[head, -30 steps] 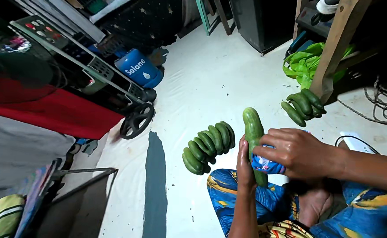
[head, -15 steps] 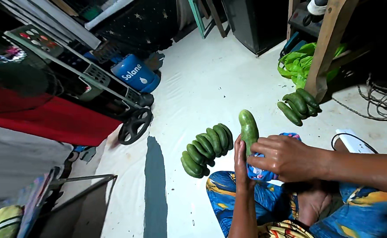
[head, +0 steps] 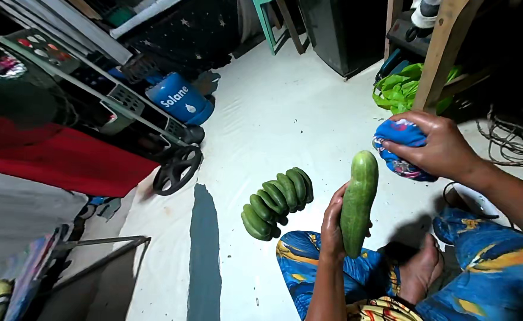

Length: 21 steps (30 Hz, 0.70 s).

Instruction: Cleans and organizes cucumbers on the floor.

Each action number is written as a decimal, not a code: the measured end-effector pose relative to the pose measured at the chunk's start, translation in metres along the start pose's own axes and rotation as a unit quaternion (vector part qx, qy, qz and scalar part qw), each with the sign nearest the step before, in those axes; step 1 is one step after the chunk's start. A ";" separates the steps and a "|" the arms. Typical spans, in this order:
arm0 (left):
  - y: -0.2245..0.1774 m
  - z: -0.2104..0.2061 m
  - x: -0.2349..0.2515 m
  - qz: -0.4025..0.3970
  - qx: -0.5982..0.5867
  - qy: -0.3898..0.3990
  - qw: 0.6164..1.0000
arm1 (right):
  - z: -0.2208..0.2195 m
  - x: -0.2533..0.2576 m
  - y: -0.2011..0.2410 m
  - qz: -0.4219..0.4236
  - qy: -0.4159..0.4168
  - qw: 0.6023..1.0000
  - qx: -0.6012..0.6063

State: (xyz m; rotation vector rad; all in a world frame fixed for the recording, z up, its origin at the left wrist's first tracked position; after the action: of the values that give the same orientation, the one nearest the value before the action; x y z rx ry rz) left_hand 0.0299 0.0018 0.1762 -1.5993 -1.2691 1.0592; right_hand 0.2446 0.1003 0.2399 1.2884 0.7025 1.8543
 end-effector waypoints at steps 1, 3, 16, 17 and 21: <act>0.000 -0.002 -0.002 0.010 -0.038 -0.016 0.999 | 0.000 0.000 0.003 -0.055 -0.004 0.996 0.063; 0.001 -0.002 -0.004 0.026 -0.102 -0.028 0.994 | -0.001 0.000 0.008 -0.131 0.000 0.973 0.190; 0.005 -0.001 -0.003 -0.036 0.016 0.014 0.999 | -0.005 -0.006 0.015 0.005 0.035 0.998 0.044; 0.004 -0.003 -0.004 -0.044 0.029 -0.001 0.999 | -0.008 -0.007 0.013 0.050 0.039 0.998 0.005; 0.000 -0.009 -0.005 -0.067 0.080 -0.060 0.993 | -0.020 -0.011 0.013 0.190 0.081 0.974 -0.096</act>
State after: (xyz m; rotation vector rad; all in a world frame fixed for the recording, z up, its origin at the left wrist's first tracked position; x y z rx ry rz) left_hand 0.0381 -0.0036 0.1798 -1.3279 -1.3161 1.1556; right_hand 0.2247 0.0834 0.2376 1.2152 0.3598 2.2933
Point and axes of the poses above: each hand's wrist, its own x-axis towards the middle knuckle, its own z-axis out of the back of the hand, y = z × x, the point moved 1 cm from there along x, towards the middle knuckle, and after that the axes turned 14 degrees about x, right-handed, at the moved point
